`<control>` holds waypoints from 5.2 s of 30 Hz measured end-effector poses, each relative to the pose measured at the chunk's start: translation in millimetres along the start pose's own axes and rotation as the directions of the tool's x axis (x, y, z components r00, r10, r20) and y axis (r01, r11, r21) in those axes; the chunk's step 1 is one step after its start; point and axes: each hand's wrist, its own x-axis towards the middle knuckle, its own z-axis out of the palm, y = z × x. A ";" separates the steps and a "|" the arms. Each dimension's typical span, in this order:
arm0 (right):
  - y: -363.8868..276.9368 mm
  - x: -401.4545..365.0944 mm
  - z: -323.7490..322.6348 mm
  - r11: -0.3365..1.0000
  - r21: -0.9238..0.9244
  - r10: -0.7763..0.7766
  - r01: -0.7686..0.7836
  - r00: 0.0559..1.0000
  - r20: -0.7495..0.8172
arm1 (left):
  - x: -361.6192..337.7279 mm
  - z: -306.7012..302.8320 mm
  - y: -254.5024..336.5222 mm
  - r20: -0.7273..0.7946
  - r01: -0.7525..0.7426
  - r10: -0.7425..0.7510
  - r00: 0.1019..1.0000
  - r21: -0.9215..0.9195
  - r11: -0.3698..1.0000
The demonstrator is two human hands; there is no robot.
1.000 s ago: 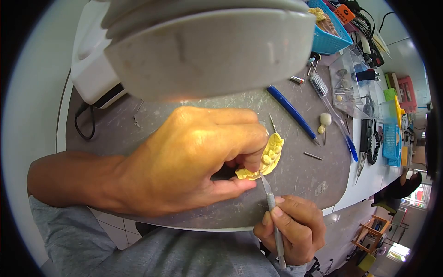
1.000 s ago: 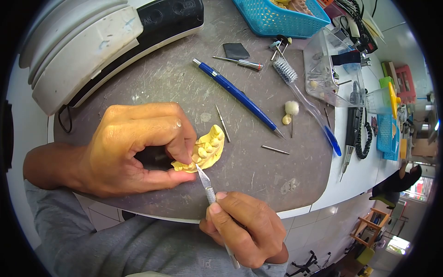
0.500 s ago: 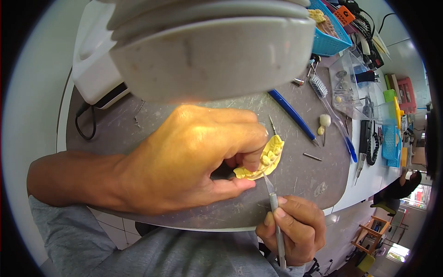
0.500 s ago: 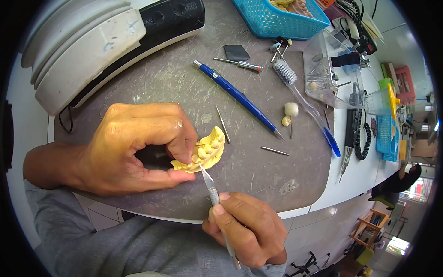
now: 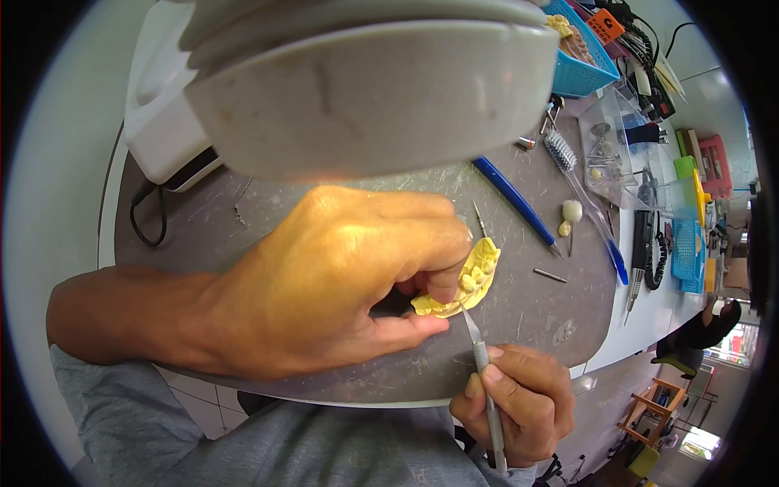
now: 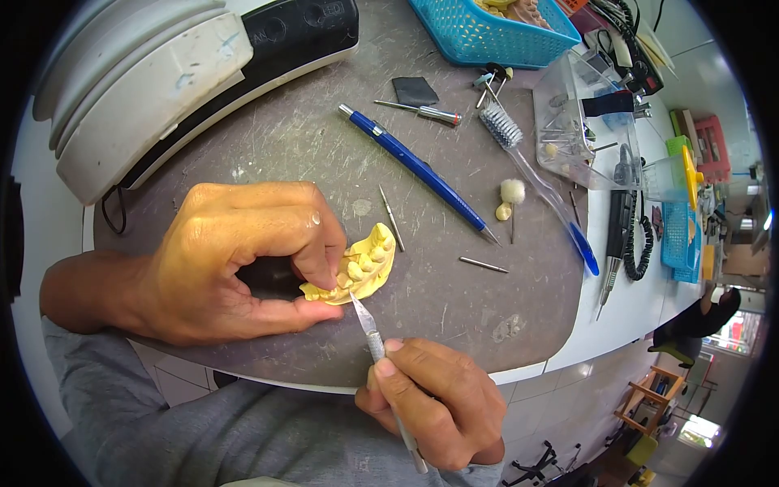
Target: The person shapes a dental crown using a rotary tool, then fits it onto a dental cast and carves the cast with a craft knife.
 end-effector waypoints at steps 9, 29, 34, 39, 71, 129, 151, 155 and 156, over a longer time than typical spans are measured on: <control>0.1 1.4 -1.6 0.999 0.034 -0.005 0.004 1.000 0.028 | -0.5 1.4 -0.4 -0.008 -0.002 0.002 1.000 0.001 1.000; 1.4 -0.2 -5.7 1.000 -0.005 0.004 -0.004 1.000 0.022 | -0.2 -0.3 0.0 -0.007 -0.002 0.002 1.000 -0.004 1.000; 2.1 -0.5 -6.5 0.998 0.056 0.008 -0.011 0.998 0.055 | -0.4 -0.3 -0.2 -0.008 0.001 -0.001 1.000 -0.015 1.000; 1.9 0.2 -7.3 0.999 0.039 0.012 -0.015 0.997 0.073 | -0.4 0.2 0.0 -0.007 0.003 -0.003 1.000 -0.016 1.000; 1.0 1.7 -8.0 0.997 0.056 0.043 -0.045 0.998 0.038 | -0.3 -0.5 -0.6 -0.009 0.016 -0.017 1.000 -0.033 0.999; 72.2 86.8 -48.0 0.906 -0.399 0.062 0.145 0.884 0.463 | 1.2 -1.3 12.6 -0.097 -0.165 0.171 0.980 0.074 0.984; 38.2 92.4 -8.8 0.641 0.433 0.368 -0.634 0.748 0.552 | 2.5 3.8 0.3 0.006 0.227 -0.313 0.950 -0.701 0.676; 36.4 91.3 -7.8 0.688 0.411 0.352 -0.598 0.770 0.532 | 2.6 3.3 2.1 -0.009 0.233 -0.323 0.946 -0.672 0.703; 35.6 91.2 -7.4 0.731 0.401 0.320 -0.552 0.797 0.513 | 2.6 3.2 2.4 -0.014 0.226 -0.315 0.949 -0.666 0.711</control>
